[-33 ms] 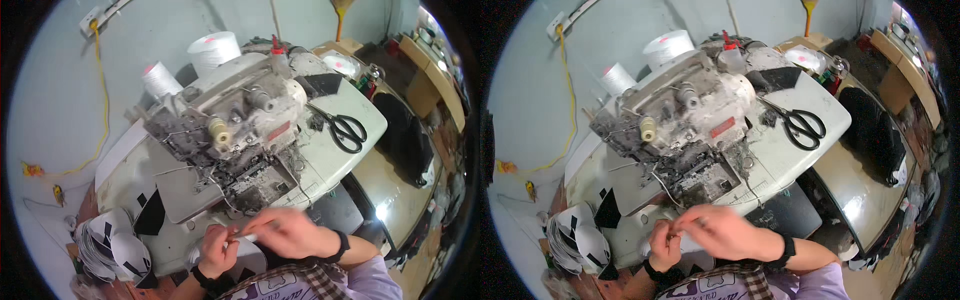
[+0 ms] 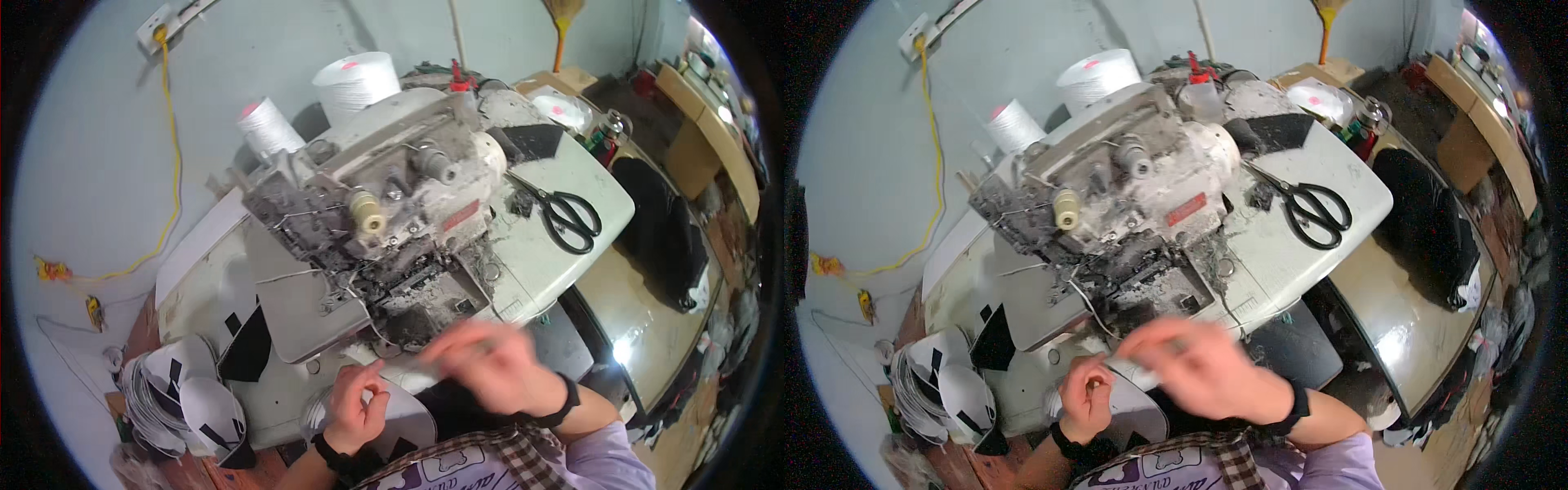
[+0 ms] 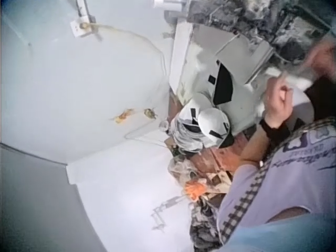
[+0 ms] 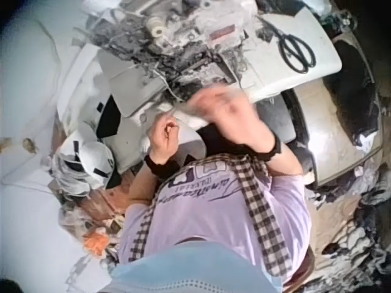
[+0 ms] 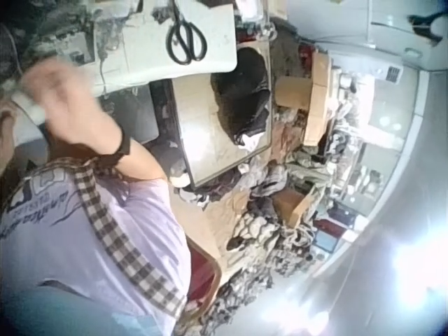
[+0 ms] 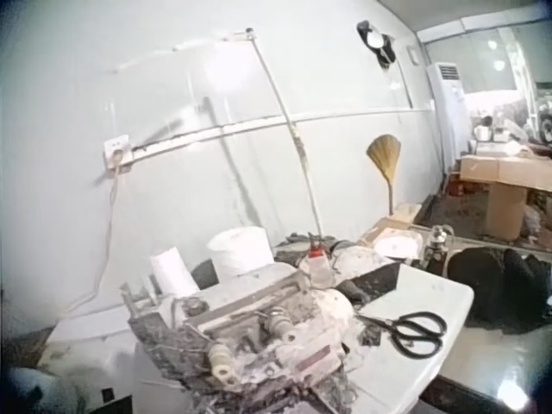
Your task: Operating an industrial sewing machine to stitch together various components of athletic shoes.
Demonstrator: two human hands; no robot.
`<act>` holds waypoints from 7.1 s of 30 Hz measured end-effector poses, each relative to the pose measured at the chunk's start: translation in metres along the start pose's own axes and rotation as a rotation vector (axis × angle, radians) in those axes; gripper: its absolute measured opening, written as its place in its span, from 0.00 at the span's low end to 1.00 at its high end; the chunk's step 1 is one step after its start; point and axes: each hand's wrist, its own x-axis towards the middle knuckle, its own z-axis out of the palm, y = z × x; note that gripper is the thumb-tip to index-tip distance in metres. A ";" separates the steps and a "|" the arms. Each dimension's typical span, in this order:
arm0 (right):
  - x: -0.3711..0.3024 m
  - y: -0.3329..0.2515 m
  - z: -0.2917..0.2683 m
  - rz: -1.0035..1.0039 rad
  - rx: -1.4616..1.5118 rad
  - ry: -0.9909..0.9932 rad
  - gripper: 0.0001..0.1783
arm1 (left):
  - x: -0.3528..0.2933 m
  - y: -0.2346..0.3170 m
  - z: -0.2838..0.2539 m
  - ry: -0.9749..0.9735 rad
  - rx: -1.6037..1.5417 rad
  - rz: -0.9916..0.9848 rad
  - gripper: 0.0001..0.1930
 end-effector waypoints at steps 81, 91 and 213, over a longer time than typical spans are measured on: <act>0.026 0.053 0.027 -0.369 -0.405 0.204 0.18 | 0.016 0.001 0.002 -0.146 0.052 0.064 0.03; 0.039 0.045 0.019 -0.494 -0.489 0.220 0.16 | 0.016 0.002 -0.002 -0.150 0.098 0.057 0.02; 0.024 0.030 0.056 -0.274 -0.813 0.132 0.16 | 0.011 -0.001 -0.013 -0.093 0.015 -0.049 0.02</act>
